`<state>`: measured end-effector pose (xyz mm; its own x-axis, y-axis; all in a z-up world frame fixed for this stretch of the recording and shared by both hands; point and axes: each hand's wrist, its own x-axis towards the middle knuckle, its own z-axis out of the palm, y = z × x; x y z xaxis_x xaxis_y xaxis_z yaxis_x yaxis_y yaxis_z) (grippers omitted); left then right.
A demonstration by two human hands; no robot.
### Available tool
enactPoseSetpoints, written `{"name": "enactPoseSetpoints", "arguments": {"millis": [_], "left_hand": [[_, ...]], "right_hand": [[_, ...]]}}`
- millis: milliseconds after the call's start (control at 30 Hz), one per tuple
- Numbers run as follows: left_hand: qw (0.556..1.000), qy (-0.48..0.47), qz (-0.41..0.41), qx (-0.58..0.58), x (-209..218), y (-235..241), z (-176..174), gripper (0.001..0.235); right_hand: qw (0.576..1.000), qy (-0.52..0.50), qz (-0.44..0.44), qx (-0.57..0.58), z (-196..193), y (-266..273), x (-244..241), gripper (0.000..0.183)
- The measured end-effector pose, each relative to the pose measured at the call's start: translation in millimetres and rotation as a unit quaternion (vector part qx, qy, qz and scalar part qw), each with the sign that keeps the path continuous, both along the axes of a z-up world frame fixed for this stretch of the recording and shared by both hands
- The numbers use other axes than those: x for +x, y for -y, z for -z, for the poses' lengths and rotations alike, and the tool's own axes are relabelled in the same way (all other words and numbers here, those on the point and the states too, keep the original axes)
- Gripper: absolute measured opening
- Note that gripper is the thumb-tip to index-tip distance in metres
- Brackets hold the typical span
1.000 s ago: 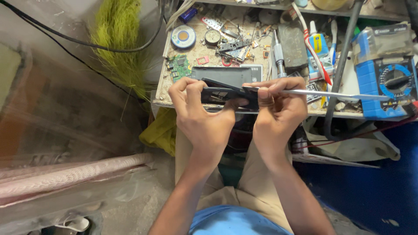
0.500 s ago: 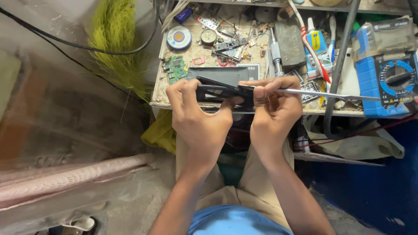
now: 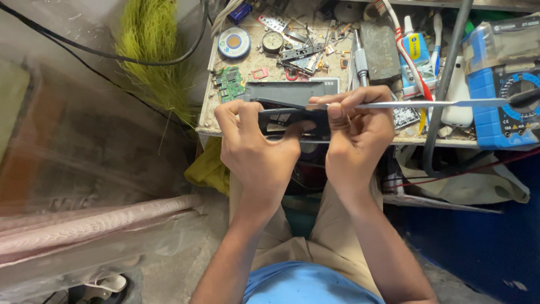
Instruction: The person removes the back panel of a phone using a prying tool and a screwdriver. They handle the phone parts and the tool while working at a workbench.
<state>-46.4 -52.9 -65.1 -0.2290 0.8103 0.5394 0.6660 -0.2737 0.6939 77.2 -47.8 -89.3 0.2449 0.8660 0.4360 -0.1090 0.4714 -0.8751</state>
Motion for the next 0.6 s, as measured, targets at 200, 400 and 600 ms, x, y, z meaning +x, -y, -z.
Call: {"name": "enactPoseSetpoints", "arguments": {"millis": [200, 400, 600], "left_hand": [[0.989, -0.116, -0.028, 0.091, -6.4, -0.6, -13.7, 0.047], [0.988, -0.124, 0.027, 0.091, -3.3, -8.2, -12.5, 0.049], [0.989, -0.113, 0.039, 0.084, 6.4, -16.3, -6.5, 0.053]], "right_hand": [[0.997, 0.063, 0.043, -0.032, -3.3, -3.3, -3.0, 0.019], [0.985, 0.138, 0.106, -0.022, -3.7, -10.3, -1.4, 0.019], [0.976, 0.171, 0.133, 0.015, -2.8, -19.7, 4.3, 0.023]]}}
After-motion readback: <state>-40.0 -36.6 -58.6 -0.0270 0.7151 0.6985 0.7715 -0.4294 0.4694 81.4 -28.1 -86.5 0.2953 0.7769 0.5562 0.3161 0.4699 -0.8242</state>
